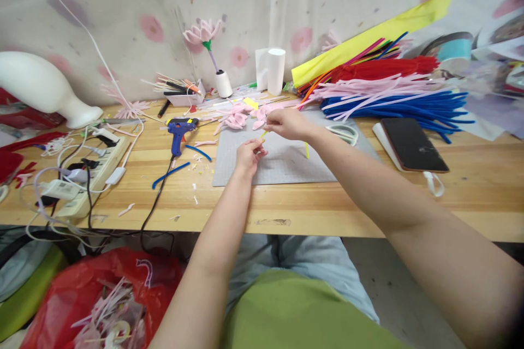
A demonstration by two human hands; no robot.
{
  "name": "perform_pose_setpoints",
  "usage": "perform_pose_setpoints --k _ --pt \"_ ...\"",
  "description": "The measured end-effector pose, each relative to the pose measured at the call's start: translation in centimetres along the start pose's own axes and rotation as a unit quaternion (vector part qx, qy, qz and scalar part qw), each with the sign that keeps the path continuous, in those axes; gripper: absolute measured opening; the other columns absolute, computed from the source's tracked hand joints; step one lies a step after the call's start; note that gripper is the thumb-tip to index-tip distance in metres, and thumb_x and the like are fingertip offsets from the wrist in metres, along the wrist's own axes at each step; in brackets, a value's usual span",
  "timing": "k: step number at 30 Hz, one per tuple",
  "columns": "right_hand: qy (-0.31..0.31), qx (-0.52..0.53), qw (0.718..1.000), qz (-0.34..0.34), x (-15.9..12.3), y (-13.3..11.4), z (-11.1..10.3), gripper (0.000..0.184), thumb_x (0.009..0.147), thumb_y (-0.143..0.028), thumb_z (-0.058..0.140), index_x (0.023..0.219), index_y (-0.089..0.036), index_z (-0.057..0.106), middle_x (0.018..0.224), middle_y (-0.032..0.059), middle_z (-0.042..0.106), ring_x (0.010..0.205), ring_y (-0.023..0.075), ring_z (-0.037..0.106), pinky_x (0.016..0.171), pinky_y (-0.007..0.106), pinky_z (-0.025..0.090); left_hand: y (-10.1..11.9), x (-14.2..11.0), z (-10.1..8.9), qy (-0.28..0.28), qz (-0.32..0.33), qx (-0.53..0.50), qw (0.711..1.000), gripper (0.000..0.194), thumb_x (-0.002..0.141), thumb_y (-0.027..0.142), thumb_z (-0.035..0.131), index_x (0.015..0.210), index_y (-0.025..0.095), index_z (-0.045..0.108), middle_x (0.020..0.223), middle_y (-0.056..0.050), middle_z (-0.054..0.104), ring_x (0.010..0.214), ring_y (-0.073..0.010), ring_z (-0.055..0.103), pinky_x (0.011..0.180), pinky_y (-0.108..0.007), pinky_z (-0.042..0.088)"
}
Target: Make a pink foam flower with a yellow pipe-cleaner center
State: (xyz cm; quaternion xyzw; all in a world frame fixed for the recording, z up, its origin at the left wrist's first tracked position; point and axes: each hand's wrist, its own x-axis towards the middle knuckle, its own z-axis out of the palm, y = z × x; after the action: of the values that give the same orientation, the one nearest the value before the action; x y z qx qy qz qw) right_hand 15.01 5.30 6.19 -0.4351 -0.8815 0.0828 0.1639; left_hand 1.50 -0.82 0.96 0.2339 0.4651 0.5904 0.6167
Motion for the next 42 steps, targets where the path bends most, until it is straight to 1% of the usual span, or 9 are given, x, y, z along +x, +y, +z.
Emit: perform_pose_setpoints --k 11,19,26,31,33,36,38,40,42 --pt "0.008 -0.022 1.0 0.0 -3.6 -3.9 3.4 0.027 0.088 -0.028 0.041 0.085 -0.017 0.066 0.089 0.007 0.067 0.08 0.0165 0.056 0.059 0.027 0.026 0.4 0.5 -0.1 0.124 0.04 -0.163 0.978 0.017 0.078 0.008 0.053 0.062 0.014 0.051 0.053 0.006 0.048 0.046 -0.0025 0.045 0.059 -0.016 0.045" --pt "-0.041 -0.071 0.994 -0.078 -3.8 -5.1 5.5 0.031 0.09 -0.022 0.036 0.099 -0.015 0.065 0.098 0.0117 0.066 0.085 0.0201 0.057 0.067 0.029 0.031 0.8 0.7 0.0 0.098 -0.01 -0.211 0.972 0.027 0.088 0.012 0.042 0.062 0.016 0.046 0.055 0.004 0.048 0.051 -0.0036 0.05 0.065 -0.016 0.046" --pt "-0.071 -0.097 0.992 -0.047 -5.8 -2.1 4.4 0.031 0.091 -0.029 0.04 0.09 -0.015 0.068 0.096 0.0122 0.064 0.088 0.0197 0.055 0.068 0.029 0.033 3.3 1.7 -2.5 0.12 0.059 -0.238 0.962 0.027 0.093 0.014 0.036 0.066 0.016 0.041 0.055 0.007 0.036 0.036 -0.0002 0.025 0.034 -0.011 0.019" --pt "-0.037 0.08 0.992 0.086 -6.6 0.8 2.1 0.021 0.085 -0.026 0.052 0.074 -0.015 0.066 0.081 0.0076 0.065 0.076 0.0157 0.056 0.065 0.027 0.036 3.5 2.2 -2.8 0.141 0.072 -0.262 0.952 0.027 0.093 0.014 0.036 0.066 0.016 0.041 0.054 0.006 0.037 0.041 -0.0001 0.036 0.038 -0.009 0.027" --pt "-0.025 0.286 0.94 0.186 -6.4 1.0 2.1 0.018 0.084 -0.025 0.052 0.072 -0.015 0.062 0.069 0.0032 0.064 0.061 0.0113 0.055 0.058 0.024 0.037 2.9 2.1 -2.1 0.127 0.064 -0.273 0.951 0.027 0.092 0.013 0.038 0.066 0.016 0.044 0.054 0.006 0.041 0.044 0.0001 0.041 0.042 -0.008 0.031" --pt "0.023 0.586 0.76 0.279 -5.9 -0.1 3.3 0.009 0.081 -0.019 0.057 0.073 -0.016 0.055 0.068 0.001 0.066 0.054 0.0074 0.057 0.052 0.019 0.04 2.1 1.8 -1.2 0.122 0.062 -0.245 0.96 0.025 0.09 0.013 0.042 0.066 0.016 0.047 0.055 0.005 0.046 0.048 -0.0004 0.046 0.049 -0.009 0.037" --pt "0.058 0.694 0.651 0.302 -5.6 -1.6 4.5 0.01 0.079 -0.011 0.057 0.073 -0.017 0.051 0.073 0.0006 0.068 0.058 0.0065 0.061 0.052 0.016 0.044 1.7 1.6 -0.8 0.123 0.07 -0.216 0.966 0.024 0.089 0.014 0.045 0.065 0.016 0.049 0.056 0.005 0.048 0.05 -0.0006 0.048 0.055 -0.01 0.041" --pt "0.082 0.744 0.584 0.314 -5.2 -3.4 5.6 0.015 0.079 -0.006 0.054 0.07 -0.017 0.048 0.072 0.0007 0.069 0.06 0.0065 0.064 0.053 0.015 0.047 1.3 1.5 -0.6 0.121 0.079 -0.198 0.97 0.022 0.088 0.015 0.047 0.066 0.016 0.05 0.058 0.005 0.051 0.051 -0.0006 0.05 0.06 -0.01 0.044" --pt "0.081 0.772 0.548 0.311 -4.8 -5.0 6.5 0.017 0.081 -0.005 0.05 0.069 -0.016 0.049 0.069 0.0023 0.069 0.059 0.0076 0.064 0.054 0.016 0.05 1.1 1.5 -0.7 0.12 0.084 -0.189 0.971 0.021 0.088 0.016 0.048 0.067 0.015 0.051 0.058 0.005 0.052 0.052 -0.0005 0.05 0.062 -0.011 0.045"
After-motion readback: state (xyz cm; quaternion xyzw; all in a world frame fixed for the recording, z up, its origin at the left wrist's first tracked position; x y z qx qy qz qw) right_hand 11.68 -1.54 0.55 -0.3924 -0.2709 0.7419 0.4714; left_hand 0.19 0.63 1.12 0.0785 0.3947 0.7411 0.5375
